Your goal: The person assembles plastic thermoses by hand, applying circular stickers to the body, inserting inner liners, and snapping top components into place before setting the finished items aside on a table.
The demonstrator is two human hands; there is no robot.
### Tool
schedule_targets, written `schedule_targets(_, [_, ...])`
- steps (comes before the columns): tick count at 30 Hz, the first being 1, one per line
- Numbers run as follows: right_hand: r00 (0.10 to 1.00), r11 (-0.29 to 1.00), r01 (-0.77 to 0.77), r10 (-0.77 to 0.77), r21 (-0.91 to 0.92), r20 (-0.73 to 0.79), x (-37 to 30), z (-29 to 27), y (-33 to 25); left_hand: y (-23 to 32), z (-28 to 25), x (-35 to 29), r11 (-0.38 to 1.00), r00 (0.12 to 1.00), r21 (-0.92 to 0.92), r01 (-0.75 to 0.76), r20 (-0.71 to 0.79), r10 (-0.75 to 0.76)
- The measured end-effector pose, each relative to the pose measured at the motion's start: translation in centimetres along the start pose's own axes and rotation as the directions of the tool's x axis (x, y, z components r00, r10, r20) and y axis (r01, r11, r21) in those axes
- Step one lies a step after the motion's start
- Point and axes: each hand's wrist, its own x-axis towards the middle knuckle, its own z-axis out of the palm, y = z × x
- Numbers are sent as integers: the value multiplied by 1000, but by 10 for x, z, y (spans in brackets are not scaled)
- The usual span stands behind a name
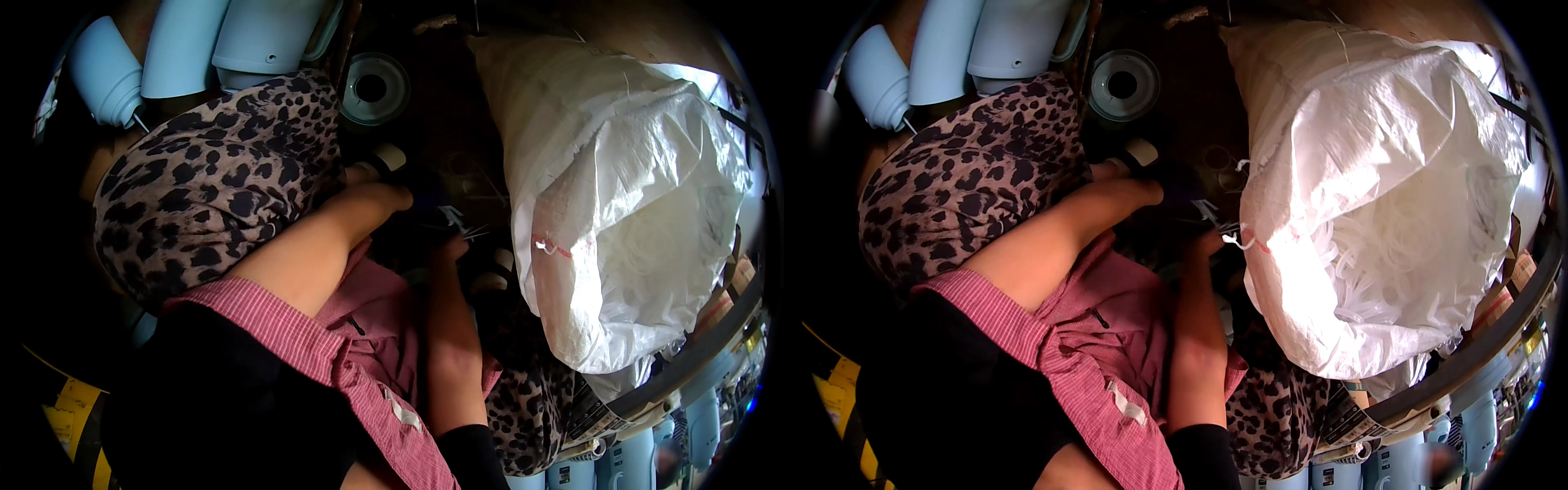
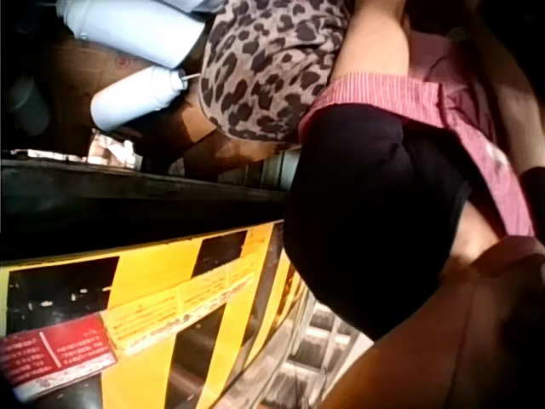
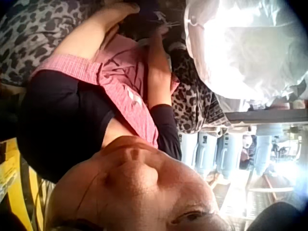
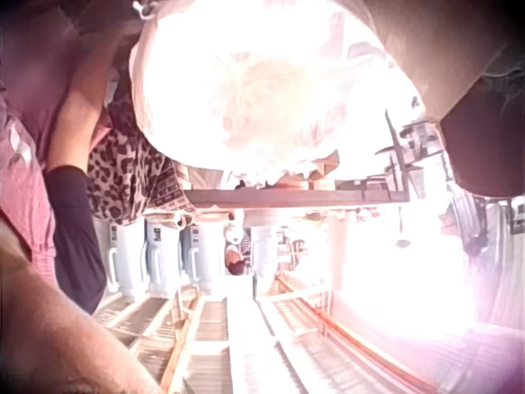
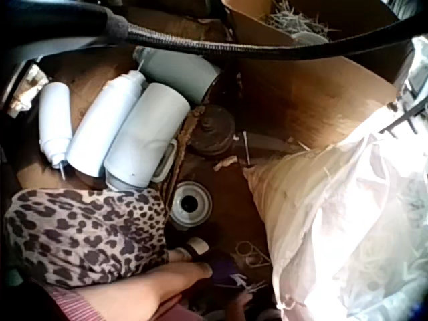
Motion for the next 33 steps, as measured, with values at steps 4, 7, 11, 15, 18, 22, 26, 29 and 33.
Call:
schedule_targets(4, [882, 554, -470, 279, 687, 379, -86, 44, -181, -114, -16, -58, 980, 978, 19, 199, -63, -198])
schedule_targets(7, [990, 736, -133, 127, 664, 57, -31, -8, -166, -70, -11, -6, 991, 988, -108, 79, -126, -92])
schedule_targets(11, [976, 891, 73, 28, 448, -214, -5, -20, -174, -70, -6, 4, 985, 989, -166, 51, -125, -73])
schedule_targets(15, [946, 945, 134, -33, 300, -321, 0, 3, -191, -83, -11, 2, 979, 992, -196, 51, -106, -73])
schedule_targets(18, [929, 969, 142, -60, 202, -365, 21, 13, -208, -82, -22, 7, 977, 994, -211, 28, -100, -50])
schedule_targets(22, [934, 984, 132, -84, 117, -346, 52, 20, -234, -82, -53, -3, 988, 994, -156, 5, -110, -22])
schedule_targets(26, [951, 993, 101, -78, 62, -299, 59, 14, -212, -57, -103, -34, 972, 971, -166, 165, 201, -131])
schedule_targets(29, [952, 996, 82, -69, 33, -298, 48, 4, -190, -9, -126, -58, 915, 950, -271, 300, -1, -312])
schedule_targets(33, [950, 996, 82, -91, -43, -298, 22, -17, -174, 29, -146, -67, 692, 837, -554, 463, 18, -546])
